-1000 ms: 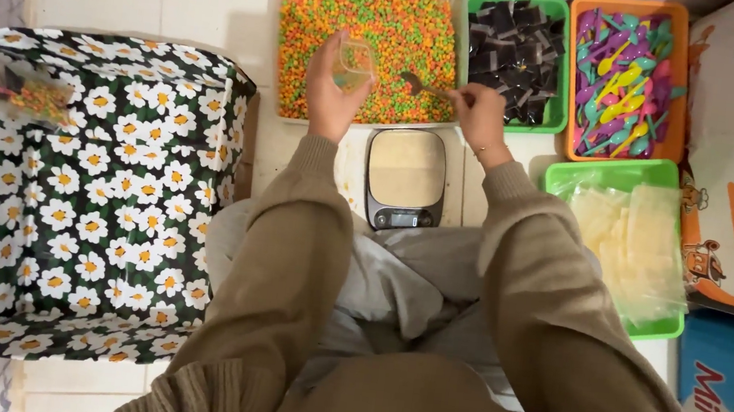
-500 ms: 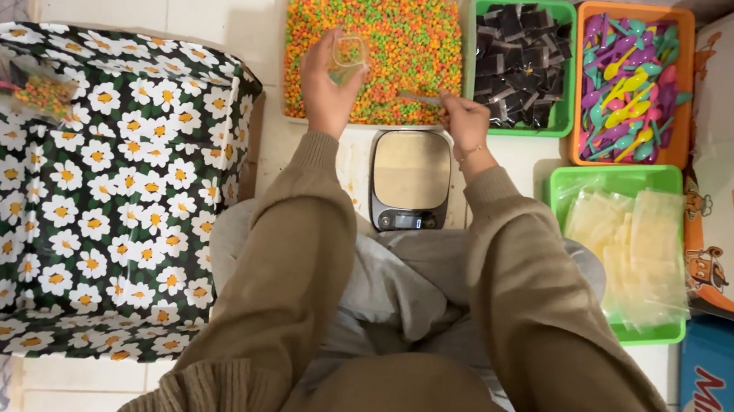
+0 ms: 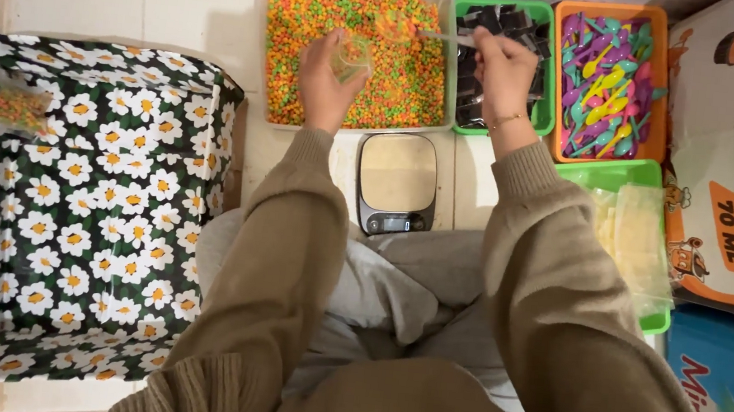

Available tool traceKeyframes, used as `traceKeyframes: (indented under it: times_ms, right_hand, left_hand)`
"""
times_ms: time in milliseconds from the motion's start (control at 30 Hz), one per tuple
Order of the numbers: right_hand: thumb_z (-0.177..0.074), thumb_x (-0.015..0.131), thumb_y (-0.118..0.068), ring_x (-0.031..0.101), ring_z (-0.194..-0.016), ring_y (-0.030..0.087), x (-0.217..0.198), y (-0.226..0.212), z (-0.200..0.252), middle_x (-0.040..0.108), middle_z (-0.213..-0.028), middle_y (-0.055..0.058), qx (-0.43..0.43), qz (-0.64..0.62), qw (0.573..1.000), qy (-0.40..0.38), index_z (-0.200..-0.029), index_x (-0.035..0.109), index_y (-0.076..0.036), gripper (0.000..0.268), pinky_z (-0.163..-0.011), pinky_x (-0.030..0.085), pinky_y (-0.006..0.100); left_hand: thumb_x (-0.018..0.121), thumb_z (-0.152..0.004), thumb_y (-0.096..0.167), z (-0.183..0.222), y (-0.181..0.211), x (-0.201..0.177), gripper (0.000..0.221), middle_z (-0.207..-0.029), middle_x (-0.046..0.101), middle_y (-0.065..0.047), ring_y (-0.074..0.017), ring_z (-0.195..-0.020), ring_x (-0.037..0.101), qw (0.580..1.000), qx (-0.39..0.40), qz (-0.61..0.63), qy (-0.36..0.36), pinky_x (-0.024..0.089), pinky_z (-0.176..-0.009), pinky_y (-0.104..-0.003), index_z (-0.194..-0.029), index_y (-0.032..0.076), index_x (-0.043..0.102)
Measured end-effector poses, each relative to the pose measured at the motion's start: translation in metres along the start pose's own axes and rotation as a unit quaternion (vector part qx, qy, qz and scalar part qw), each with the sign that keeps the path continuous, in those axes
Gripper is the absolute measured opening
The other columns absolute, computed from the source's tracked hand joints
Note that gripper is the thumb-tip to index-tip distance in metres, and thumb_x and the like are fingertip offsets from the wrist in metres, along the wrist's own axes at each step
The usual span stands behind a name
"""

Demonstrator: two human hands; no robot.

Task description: The person is portioning out colorful sprinkles into small plastic bags, weighing each bag on a digital scale to ensure consistency.

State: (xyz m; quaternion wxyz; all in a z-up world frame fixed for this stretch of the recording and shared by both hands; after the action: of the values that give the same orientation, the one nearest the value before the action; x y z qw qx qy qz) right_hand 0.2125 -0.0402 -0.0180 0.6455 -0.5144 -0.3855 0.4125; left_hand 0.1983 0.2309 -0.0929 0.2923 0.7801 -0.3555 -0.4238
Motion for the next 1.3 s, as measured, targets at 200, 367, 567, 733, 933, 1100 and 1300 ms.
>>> traceKeyframes:
  times_ms: [200,367,567,733,933,1100,1300]
  right_hand:
    - [-0.094,0.075,-0.024,0.046,-0.053,0.005,0.034,-0.026,0.024,0.061,-0.062,-0.003,-0.166,0.165,0.972,-0.032,-0.078,0.079,0.0,0.029,-0.05,0.04,0.019]
    - [-0.096,0.077,-0.001,0.04,-0.058,0.011,0.067,-0.063,0.073,0.055,-0.068,0.004,-0.422,0.284,0.853,-0.121,-0.092,0.081,0.007,0.01,-0.051,0.03,0.025]
    - [-0.097,0.08,-0.004,0.039,-0.059,0.012,0.054,-0.057,0.061,0.058,-0.07,0.003,-0.476,0.283,0.831,-0.049,-0.094,0.081,0.005,0.009,-0.051,0.03,0.026]
    - [-0.097,0.077,-0.013,0.043,-0.059,0.011,0.015,0.001,0.006,0.059,-0.066,0.001,-0.391,0.314,0.865,0.026,-0.086,0.08,0.002,0.019,-0.052,0.036,0.025]
    - [-0.094,0.074,-0.027,0.054,-0.052,0.006,-0.003,0.079,-0.033,0.073,-0.066,-0.002,-0.244,0.338,0.904,0.093,-0.093,0.084,-0.005,0.024,-0.047,0.043,0.021]
    - [-0.095,0.074,-0.029,0.045,-0.051,0.005,0.021,0.117,-0.034,0.064,-0.061,-0.005,-0.132,0.271,0.953,0.041,-0.097,0.085,-0.005,0.027,-0.045,0.036,0.022]
    - [-0.096,0.072,-0.023,0.053,-0.053,0.006,0.021,0.122,-0.023,0.064,-0.065,0.002,0.099,0.005,0.994,0.045,-0.074,0.072,-0.003,0.03,-0.047,0.041,0.018]
  left_hand:
    - [0.096,-0.072,0.02,-0.002,-0.004,0.006,0.073,-0.131,0.066,-0.009,-0.0274,-0.124,0.058,0.996,-0.062,-0.051,-0.037,0.052,-0.104,-0.04,-0.136,0.011,0.06]
    - [0.097,-0.069,0.019,-0.003,-0.014,0.006,0.073,-0.121,0.07,-0.009,-0.0286,-0.116,0.06,0.998,-0.062,-0.032,-0.01,0.054,-0.1,-0.042,-0.131,0.005,0.061]
    - [0.098,-0.07,0.02,-0.006,-0.015,0.005,0.074,-0.122,0.07,-0.005,-0.0273,-0.119,0.058,0.997,-0.071,-0.032,-0.002,0.05,-0.105,-0.041,-0.134,0.012,0.06]
    - [0.097,-0.071,0.018,-0.011,-0.01,0.002,0.071,-0.125,0.068,-0.005,-0.0274,-0.121,0.057,0.997,-0.079,-0.026,0.009,0.051,-0.105,-0.042,-0.132,0.014,0.061]
    - [0.094,-0.074,0.016,-0.013,-0.013,-0.001,0.068,-0.126,0.065,-0.009,-0.0274,-0.119,0.06,0.994,-0.11,-0.006,0.022,0.055,-0.103,-0.042,-0.134,0.015,0.061]
    - [0.095,-0.073,0.016,-0.013,-0.013,-0.004,0.072,-0.125,0.068,-0.007,-0.0276,-0.12,0.06,0.995,-0.095,-0.015,0.032,0.057,-0.102,-0.043,-0.135,0.017,0.061]
    - [0.094,-0.077,0.019,-0.014,-0.019,-0.005,0.068,-0.127,0.068,-0.008,-0.028,-0.12,0.059,0.994,-0.097,-0.022,0.039,0.057,-0.101,-0.042,-0.135,0.015,0.06]
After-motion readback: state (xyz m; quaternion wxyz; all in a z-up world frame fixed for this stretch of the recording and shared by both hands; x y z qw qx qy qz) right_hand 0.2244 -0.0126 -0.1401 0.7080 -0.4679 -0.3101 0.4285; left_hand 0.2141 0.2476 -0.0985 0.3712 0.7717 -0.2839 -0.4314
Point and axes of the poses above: each hand's wrist, its own z-axis away from the middle knuckle, its own x-axis out of the palm, y = z × x, the point moved 3 cm from there along -z, towards the middle knuckle
